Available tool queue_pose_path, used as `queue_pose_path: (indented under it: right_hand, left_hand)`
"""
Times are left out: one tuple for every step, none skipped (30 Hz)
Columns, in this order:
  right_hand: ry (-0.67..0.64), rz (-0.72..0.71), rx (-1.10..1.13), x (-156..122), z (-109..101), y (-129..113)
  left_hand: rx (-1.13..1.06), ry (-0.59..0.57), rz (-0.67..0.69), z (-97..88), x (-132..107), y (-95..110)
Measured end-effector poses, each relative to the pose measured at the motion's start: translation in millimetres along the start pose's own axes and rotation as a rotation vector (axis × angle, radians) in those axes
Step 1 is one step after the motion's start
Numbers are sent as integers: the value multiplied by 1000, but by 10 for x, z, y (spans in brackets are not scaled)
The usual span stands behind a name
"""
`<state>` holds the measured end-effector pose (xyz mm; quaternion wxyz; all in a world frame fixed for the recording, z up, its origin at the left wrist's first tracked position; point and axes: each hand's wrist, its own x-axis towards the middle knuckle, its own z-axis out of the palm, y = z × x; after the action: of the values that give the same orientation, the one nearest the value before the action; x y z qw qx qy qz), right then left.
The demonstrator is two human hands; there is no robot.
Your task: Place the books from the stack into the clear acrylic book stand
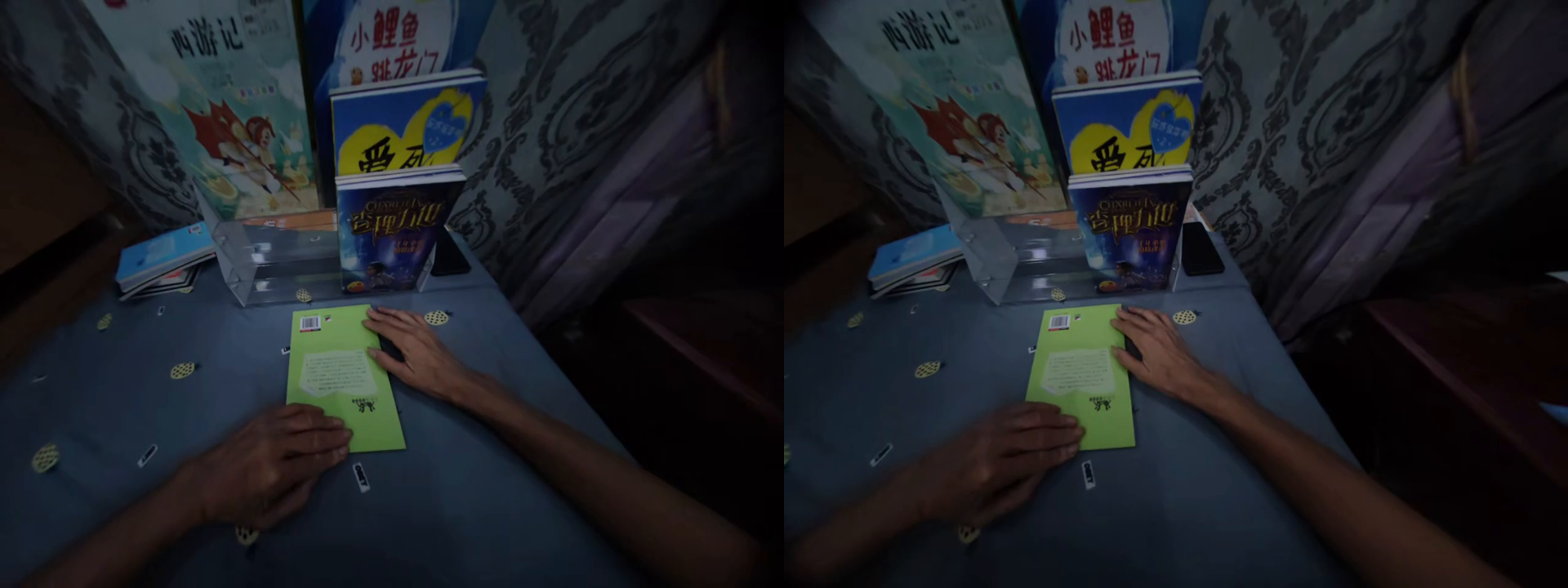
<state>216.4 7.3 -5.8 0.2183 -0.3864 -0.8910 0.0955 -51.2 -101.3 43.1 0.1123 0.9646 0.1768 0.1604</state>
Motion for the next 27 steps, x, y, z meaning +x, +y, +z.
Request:
queue_pose_path:
  right_hand:
    - [3,-4,0,-1,0,1]
    - [7,-9,2,-3,-1,2]
    - [10,-14,5,-3,-3,3]
    - [13,-19,8,-3,-6,3]
    - [17,-23,9,-3,-9,2]
    - [19,-28,8,-1,-13,0]
    - [20,-31,4,2,-16,-3]
    - [18,-33,-2,4,-18,-6]
    - [16,-34,-9,7,-18,-10]
    - [14,-35,-18,10,-17,-13]
    - [12,-36,-26,11,-14,-15]
    - [14,-37,-33,11,-9,-16]
    - [16,-38,-39,10,-3,-17]
    - [19,-38,-44,6,2,-17]
    - [21,-36,-50,2,6,-17]
    - [22,-35,-57,-2,8,-17]
    - [20,-34,-65,-4,6,-19]
    - [13,-34,-75,-1,1,-24]
    - [3,-35,-86,9,-7,-30]
    - [-9,-38,-95,28,-17,-41]
    - [-25,-43,-102,58,-27,-56]
    - [-42,-50,-105,100,-35,-78]
    - [-60,-59,-105,151,-39,-107]
    - [-79,-71,-99,209,-37,-145]
    - [-99,-83,-89,270,-28,-195]
    - [-121,-96,-75,328,-10,-256]
    - [-143,-112,-56,378,15,-328]
  left_hand:
    - [8,11,-14,-9,-55,-3]
    - [18,24,-28,-15,-107,-14]
    - [28,39,-47,-21,-155,-34]
    - [35,59,-72,-26,-199,-64]
    - [39,79,-98,-30,-237,-107]
    - [39,99,-123,-35,-269,-161]
    - [37,121,-144,-39,-294,-226]
    - [37,143,-163,-44,-312,-301]
    - [38,164,-178,-50,-322,-383]
    - [42,181,-192,-55,-325,-471]
    - [48,195,-210,-60,-320,-561]
    - [51,205,-230,-65,-309,-653]
    - [53,211,-249,-69,-291,-744]
    - [53,213,-266,-71,-269,-832]
    - [53,216,-278,-72,-243,-917]
    - [56,221,-289,-71,-215,-996]
    - [61,227,-299,-66,-187,-1067]
    - [68,238,-311,-60,-161,-1130]
    - [75,252,-320,-51,-138,-1182]
    - [80,267,-328,-40,-118,-1223]
    - [82,282,-337,-28,-103,-1253]
    - [81,293,-345,-17,-93,-1274]
    - [78,301,-351,-6,-87,-1285]
    - [74,306,-358,4,-85,-1291]
    - [69,307,-363,12,-86,-1293]
    - [62,309,-369,18,-90,-1293]
    - [54,311,-375,24,-95,-1294]
